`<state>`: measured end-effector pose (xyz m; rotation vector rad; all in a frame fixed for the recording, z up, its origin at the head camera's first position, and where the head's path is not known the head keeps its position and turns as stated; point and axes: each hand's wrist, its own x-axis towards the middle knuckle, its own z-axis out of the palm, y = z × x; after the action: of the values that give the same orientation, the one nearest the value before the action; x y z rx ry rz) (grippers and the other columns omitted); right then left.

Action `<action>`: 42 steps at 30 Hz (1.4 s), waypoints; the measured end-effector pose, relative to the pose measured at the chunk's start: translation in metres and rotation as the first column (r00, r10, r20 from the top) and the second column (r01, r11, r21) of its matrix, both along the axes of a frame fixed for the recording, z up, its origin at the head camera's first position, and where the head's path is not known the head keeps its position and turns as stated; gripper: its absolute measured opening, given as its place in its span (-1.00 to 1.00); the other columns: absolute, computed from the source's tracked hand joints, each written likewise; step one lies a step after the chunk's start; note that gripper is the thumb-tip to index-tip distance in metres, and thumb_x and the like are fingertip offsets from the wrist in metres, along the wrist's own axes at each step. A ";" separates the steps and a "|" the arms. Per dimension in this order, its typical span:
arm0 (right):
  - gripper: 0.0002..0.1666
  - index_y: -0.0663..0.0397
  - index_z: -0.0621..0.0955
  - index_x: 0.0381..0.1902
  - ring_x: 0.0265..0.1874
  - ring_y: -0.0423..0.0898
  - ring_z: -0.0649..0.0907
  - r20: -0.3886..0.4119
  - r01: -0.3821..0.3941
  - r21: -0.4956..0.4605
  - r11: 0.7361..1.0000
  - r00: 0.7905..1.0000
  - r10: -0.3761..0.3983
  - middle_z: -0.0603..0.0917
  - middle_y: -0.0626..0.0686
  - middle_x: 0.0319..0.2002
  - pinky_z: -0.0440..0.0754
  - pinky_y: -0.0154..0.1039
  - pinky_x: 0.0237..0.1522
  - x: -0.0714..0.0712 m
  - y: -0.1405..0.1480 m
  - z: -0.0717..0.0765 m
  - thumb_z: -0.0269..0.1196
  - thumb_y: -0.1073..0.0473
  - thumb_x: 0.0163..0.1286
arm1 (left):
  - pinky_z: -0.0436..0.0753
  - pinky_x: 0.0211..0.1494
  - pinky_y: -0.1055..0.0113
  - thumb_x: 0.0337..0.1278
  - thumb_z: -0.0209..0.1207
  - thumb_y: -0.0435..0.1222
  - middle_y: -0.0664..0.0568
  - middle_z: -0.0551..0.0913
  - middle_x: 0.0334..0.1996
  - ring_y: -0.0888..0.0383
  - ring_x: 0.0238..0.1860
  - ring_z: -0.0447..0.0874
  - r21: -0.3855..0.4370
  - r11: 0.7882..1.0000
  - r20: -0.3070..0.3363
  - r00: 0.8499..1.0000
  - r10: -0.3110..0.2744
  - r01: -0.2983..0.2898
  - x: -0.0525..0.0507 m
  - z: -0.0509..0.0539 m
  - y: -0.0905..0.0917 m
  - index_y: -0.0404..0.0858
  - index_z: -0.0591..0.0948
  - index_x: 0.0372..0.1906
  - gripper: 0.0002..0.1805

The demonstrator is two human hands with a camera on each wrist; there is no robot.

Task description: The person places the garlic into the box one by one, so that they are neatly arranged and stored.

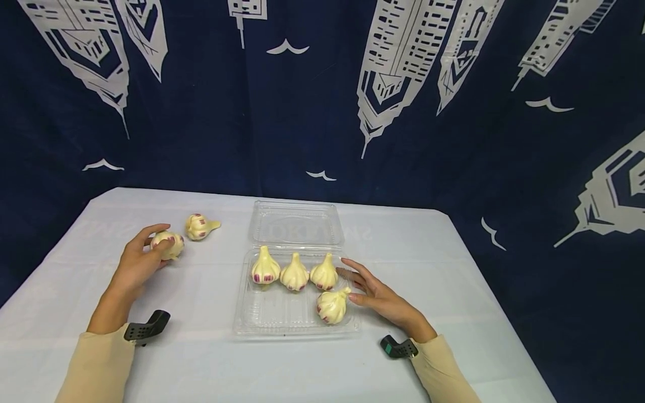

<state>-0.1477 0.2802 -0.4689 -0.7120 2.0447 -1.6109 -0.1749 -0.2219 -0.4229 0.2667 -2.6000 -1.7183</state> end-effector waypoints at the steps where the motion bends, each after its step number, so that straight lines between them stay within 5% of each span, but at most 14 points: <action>1: -0.12 -0.31 -0.04 0.61 0.55 0.18 0.08 0.003 0.000 0.001 1.000 1.000 0.000 0.07 0.15 0.59 0.22 -0.40 0.37 0.000 0.000 0.000 0.12 0.23 0.55 | 0.67 -0.18 0.54 0.52 -0.03 -0.10 -0.40 0.18 0.29 -0.06 0.14 0.40 -0.003 1.000 -0.009 1.000 0.001 -0.001 0.000 0.001 0.000 -0.28 0.17 0.53 -0.35; 10: -0.12 -0.28 -0.05 0.62 0.55 0.22 0.05 -0.001 -0.006 -0.021 1.000 1.000 0.006 0.06 0.17 0.59 0.26 -0.47 0.35 0.002 -0.002 0.003 0.11 0.25 0.54 | 0.52 -0.19 0.59 0.45 0.09 -0.14 -0.19 0.34 0.23 0.27 -0.07 0.36 -0.030 0.998 -0.106 0.993 -0.060 0.057 0.005 0.012 0.007 -0.32 0.29 0.45 -0.39; 21: -0.12 -0.21 -0.05 0.62 0.55 0.25 0.06 -0.001 -0.008 -0.037 0.999 1.000 0.008 0.07 0.20 0.58 0.27 -0.47 0.34 0.003 -0.002 0.000 0.11 0.26 0.54 | 0.48 -0.25 0.49 0.37 0.20 -0.21 -0.27 0.19 0.44 0.13 -0.05 0.36 -0.058 0.989 -0.166 0.976 -0.141 0.133 0.014 0.025 0.025 -0.29 0.36 0.40 -0.42; 25: -0.12 -0.24 -0.05 0.62 0.55 0.22 0.07 0.003 -0.003 -0.022 1.000 1.000 0.003 0.08 0.16 0.59 0.26 -0.47 0.34 0.003 -0.001 0.001 0.12 0.25 0.54 | 0.49 -0.27 0.45 0.32 0.25 -0.27 -0.23 0.25 0.44 0.12 -0.10 0.40 -0.072 0.981 -0.206 0.960 -0.189 0.178 0.016 0.029 0.033 -0.28 0.40 0.37 -0.42; 32: -0.11 -0.21 -0.05 0.62 0.55 0.24 0.06 0.003 -0.008 -0.033 0.999 1.000 0.008 0.08 0.18 0.58 0.27 -0.47 0.35 0.001 -0.001 0.001 0.12 0.27 0.53 | 0.52 -0.17 0.42 0.25 0.31 -0.30 -0.18 0.24 0.49 -0.08 0.17 0.35 -0.068 0.959 -0.240 0.929 -0.283 0.275 0.022 0.038 0.055 -0.23 0.46 0.32 -0.45; 42: -0.11 -0.17 -0.05 0.62 0.55 0.25 0.06 0.004 -0.009 -0.045 0.999 1.000 0.009 0.08 0.20 0.58 0.27 -0.47 0.34 0.002 -0.002 0.002 0.11 0.28 0.53 | 0.63 -0.05 0.47 0.27 0.29 -0.35 -0.10 0.42 0.35 0.00 0.24 0.43 -0.061 0.921 -0.268 0.882 -0.386 0.385 0.032 0.040 0.094 -0.19 0.52 0.27 -0.52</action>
<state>-0.1453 0.2783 -0.4673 -0.7315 2.0048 -1.6569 -0.1433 -0.1275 -0.3824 -0.4949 -2.5670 -1.6943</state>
